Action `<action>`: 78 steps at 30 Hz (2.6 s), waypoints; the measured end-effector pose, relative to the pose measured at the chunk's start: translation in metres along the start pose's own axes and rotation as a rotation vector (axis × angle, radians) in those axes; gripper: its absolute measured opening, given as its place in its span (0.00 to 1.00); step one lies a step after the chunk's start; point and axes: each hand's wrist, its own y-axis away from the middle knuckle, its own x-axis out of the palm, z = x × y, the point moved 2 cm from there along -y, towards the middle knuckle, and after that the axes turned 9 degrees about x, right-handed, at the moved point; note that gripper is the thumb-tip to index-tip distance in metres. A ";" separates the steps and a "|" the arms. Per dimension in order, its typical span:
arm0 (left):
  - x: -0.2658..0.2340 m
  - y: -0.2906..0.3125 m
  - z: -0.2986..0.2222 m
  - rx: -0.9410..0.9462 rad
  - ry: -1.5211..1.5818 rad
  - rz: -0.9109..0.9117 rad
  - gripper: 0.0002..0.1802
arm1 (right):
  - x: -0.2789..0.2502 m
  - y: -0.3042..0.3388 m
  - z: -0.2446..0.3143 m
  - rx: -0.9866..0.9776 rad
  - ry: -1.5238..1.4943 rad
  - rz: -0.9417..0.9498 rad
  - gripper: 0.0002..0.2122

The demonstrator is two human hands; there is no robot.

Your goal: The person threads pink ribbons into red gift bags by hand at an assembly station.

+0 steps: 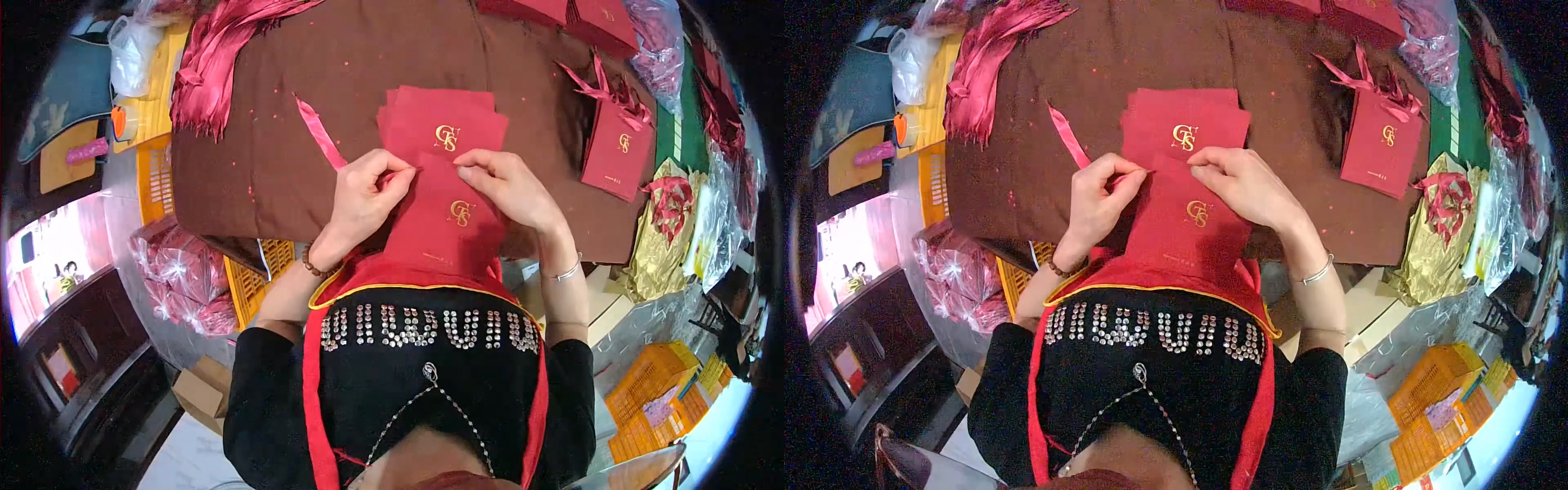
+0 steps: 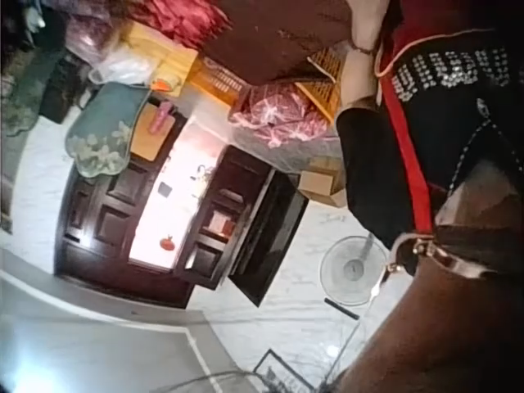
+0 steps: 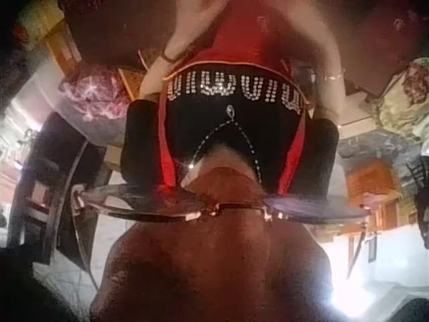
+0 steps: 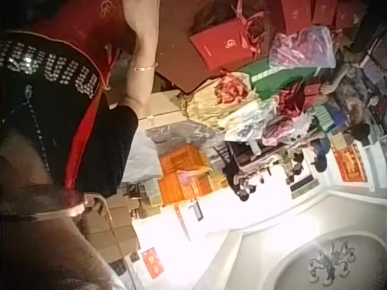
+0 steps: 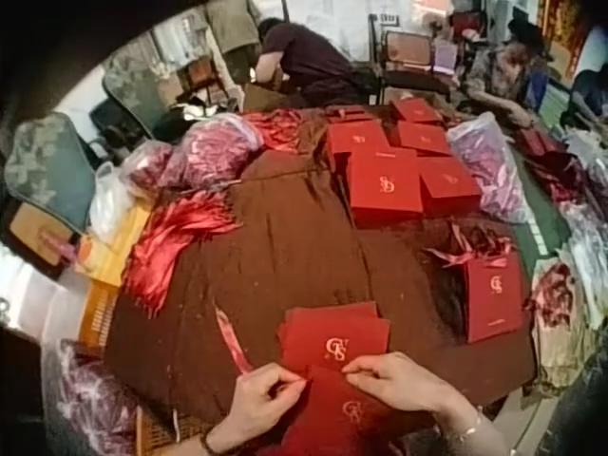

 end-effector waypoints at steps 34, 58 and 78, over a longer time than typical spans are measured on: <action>0.009 -0.005 -0.022 0.442 -0.285 -0.026 0.05 | 0.017 0.001 0.011 0.004 -0.040 -0.012 0.13; 0.007 0.000 -0.010 0.467 -0.179 0.091 0.04 | 0.020 0.005 0.003 0.066 -0.238 0.115 0.12; 0.007 0.006 -0.016 0.480 -0.254 0.000 0.04 | 0.021 0.009 0.004 0.094 -0.286 0.135 0.12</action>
